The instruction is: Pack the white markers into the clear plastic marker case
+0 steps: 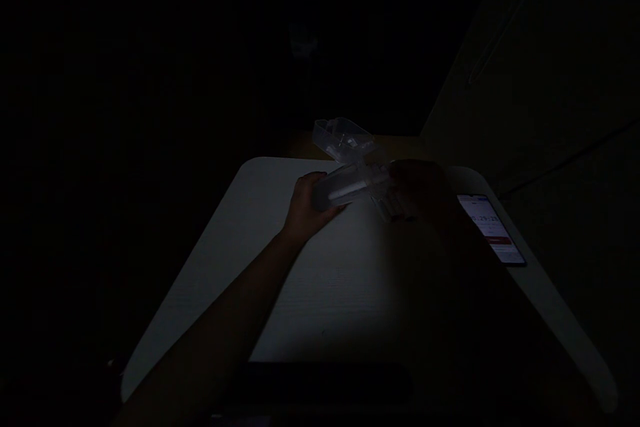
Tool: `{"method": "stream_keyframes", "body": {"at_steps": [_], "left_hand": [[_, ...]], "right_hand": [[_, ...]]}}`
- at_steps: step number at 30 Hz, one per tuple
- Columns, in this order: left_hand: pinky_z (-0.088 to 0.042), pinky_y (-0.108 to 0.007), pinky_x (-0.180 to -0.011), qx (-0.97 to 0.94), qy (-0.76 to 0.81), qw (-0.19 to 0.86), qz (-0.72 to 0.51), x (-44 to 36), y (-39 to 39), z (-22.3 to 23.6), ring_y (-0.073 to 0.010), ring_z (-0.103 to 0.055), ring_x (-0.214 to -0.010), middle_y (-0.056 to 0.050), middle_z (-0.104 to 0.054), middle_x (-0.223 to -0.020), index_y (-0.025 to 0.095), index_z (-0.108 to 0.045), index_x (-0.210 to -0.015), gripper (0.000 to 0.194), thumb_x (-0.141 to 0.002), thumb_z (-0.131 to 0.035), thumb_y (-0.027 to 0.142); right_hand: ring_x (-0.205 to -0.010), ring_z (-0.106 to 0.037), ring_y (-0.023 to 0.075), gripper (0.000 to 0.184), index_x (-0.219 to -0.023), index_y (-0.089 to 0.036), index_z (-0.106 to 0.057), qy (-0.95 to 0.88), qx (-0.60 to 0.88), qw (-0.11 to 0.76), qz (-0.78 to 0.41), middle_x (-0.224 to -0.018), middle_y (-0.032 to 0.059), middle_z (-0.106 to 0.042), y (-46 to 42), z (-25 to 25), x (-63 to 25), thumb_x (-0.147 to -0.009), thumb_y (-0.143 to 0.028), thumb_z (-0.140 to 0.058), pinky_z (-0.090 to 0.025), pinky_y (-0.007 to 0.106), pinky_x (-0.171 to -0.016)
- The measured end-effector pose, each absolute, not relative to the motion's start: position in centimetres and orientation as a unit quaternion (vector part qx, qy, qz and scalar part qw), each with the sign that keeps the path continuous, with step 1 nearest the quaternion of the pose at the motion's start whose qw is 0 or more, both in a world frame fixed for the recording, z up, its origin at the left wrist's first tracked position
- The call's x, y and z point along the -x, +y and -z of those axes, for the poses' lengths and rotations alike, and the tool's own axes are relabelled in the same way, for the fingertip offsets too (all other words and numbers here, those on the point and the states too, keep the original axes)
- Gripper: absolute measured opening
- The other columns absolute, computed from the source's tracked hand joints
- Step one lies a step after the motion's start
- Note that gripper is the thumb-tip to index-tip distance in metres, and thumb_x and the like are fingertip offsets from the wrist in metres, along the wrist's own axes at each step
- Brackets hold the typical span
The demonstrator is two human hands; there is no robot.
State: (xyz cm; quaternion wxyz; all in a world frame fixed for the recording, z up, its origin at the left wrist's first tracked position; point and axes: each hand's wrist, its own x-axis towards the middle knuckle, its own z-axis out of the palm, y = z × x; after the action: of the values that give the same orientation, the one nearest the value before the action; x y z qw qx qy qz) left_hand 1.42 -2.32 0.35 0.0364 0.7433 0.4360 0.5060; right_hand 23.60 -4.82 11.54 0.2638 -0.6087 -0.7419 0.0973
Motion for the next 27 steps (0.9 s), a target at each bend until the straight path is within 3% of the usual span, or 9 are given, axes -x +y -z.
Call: {"method": "stream_keyframes", "body": {"at_steps": [5,15,23,27], "left_hand": [[-0.049,-0.04,-0.085,-0.728,0.454,0.052,-0.511,-1.4,-2.3,-0.3,-0.0253,-0.057,-0.103,-0.008,-0.057,-0.111,0.021,-0.044,-0.116,0.069,-0.06,-0.078,0.043],[-0.049,-0.041,-0.084,-0.712,0.469,0.08,-0.517,-1.3,-2.2,-0.3,-0.0265,-0.056,-0.102,-0.01,-0.055,-0.11,0.02,-0.043,-0.116,0.07,-0.06,-0.077,0.047],[-0.049,-0.042,-0.084,-0.706,0.472,0.088,-0.521,-1.4,-2.2,-0.3,-0.0258,-0.056,-0.102,-0.01,-0.054,-0.111,0.02,-0.042,-0.115,0.069,-0.06,-0.078,0.043],[-0.049,-0.042,-0.084,-0.707,0.472,0.079,-0.521,-1.4,-2.1,-0.3,-0.026,-0.057,-0.101,-0.009,-0.055,-0.109,0.019,-0.043,-0.116,0.069,-0.061,-0.076,0.045]], "right_hand": [[-0.071,-0.062,0.0169,0.042,-0.082,-0.016,-0.064,-0.712,0.61,0.332,-0.101,-0.078,0.0076,-0.067,-4.1,-11.2,-24.8,-0.092,-0.035,-0.028,-0.044,0.028,-0.064],[-0.082,-0.062,0.0232,0.028,-0.079,-0.011,-0.066,-0.751,0.648,0.126,0.003,-0.091,0.0166,-0.067,-4.3,-12.1,-25.1,-0.083,-0.017,-0.038,-0.041,0.032,-0.071],[-0.079,-0.063,0.0206,0.034,-0.085,-0.012,-0.068,-0.751,0.652,0.096,0.034,-0.089,0.0138,-0.068,-4.0,-10.9,-25.4,-0.085,-0.02,-0.034,-0.042,0.029,-0.068],[-0.088,-0.062,0.0193,0.032,-0.093,-0.011,-0.066,-0.744,0.664,0.08,0.011,-0.098,0.0136,-0.068,-4.1,-10.6,-25.3,-0.087,-0.022,-0.037,-0.042,0.027,-0.074]]}}
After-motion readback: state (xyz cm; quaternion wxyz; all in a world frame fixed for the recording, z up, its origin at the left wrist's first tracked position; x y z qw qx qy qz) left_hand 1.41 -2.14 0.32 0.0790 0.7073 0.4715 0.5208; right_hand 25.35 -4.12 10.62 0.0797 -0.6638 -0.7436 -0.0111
